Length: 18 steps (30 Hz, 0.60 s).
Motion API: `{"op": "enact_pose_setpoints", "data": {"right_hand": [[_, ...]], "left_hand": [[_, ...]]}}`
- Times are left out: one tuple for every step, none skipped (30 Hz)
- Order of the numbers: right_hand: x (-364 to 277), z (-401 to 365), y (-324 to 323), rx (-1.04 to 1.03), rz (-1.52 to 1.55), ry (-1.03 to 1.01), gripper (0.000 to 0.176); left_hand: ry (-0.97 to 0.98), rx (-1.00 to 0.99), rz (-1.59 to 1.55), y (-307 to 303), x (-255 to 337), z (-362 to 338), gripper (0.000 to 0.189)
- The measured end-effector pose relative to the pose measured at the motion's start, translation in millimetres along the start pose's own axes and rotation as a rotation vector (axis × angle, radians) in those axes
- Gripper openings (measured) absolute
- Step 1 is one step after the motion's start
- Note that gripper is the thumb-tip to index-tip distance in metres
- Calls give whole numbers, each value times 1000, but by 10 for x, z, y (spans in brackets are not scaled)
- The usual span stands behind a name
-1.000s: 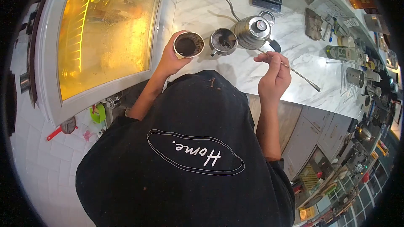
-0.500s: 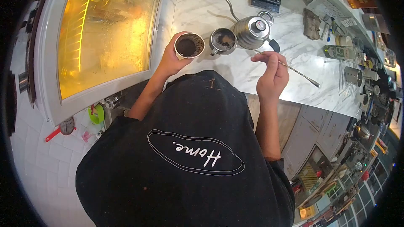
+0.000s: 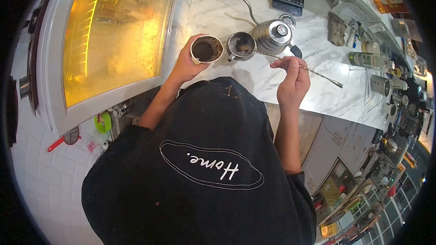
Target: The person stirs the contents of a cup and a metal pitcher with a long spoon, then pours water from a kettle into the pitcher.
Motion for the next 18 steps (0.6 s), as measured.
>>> {"op": "enact_pose_setpoints", "data": {"right_hand": [[6, 5, -14, 12, 5, -1, 27], [-1, 4, -19, 24, 9, -1, 27], [-23, 8, -49, 64, -1, -8, 28], [-64, 19, -81, 106, -10, -15, 28], [-118, 29, -105, 148, -19, -24, 28], [-153, 22, -124, 186, 6, -7, 29], [-191, 6, -140, 225, 31, 10, 29], [-214, -4, -163, 263, 58, 26, 30], [-220, -6, -177, 285, 87, 42, 30], [-221, -9, -189, 307, 116, 58, 30], [-219, -12, -205, 327, 146, 75, 31], [-222, -14, -203, 322, 172, 86, 31], [-223, -21, -204, 317, 199, 98, 31], [-226, -29, -203, 312, 225, 110, 31], [-248, -42, -185, 297, 235, 111, 31], [-277, -61, -154, 283, 245, 112, 32], [-306, -82, -123, 269, 255, 112, 32], [-352, -105, -81, 236, 249, 90, 32]], "left_hand": [[0, -1, -1, 5, 6, 3, 74], [0, -2, -2, 10, 9, 3, 74], [-2, -1, -15, 15, 7, -1, 74], [-2, -1, -28, 23, 5, 0, 74], [-1, -2, -41, 30, 8, 6, 74], [5, -6, -25, 33, 16, 15, 75], [14, -10, -10, 33, 31, 30, 75], [22, -13, 7, 35, 48, 48, 75], [31, -22, 5, 45, 67, 68, 76], [40, -29, 3, 58, 86, 89, 76], [49, -36, 1, 74, 129, 106, 77], [34, -46, -16, 95, 162, 115, 77], [18, -55, -34, 121, 200, 118, 78], [2, -65, -52, 146, 248, 120, 79], [11, -71, -63, 170, 303, 123, 79], [19, -77, -75, 195, 355, 126, 78], [28, -83, -87, 209, 404, 129, 78], [51, -88, -85, 211, 460, 132, 78]]}}
Point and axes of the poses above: each hand's wrist, its own z-axis towards the middle knuckle, its own y-axis out of the palm, x = y × z, the point moved 9 cm from there along z, towards the middle knuckle, and after that the axes turned 13 degrees about x, right-handed, at the moved point
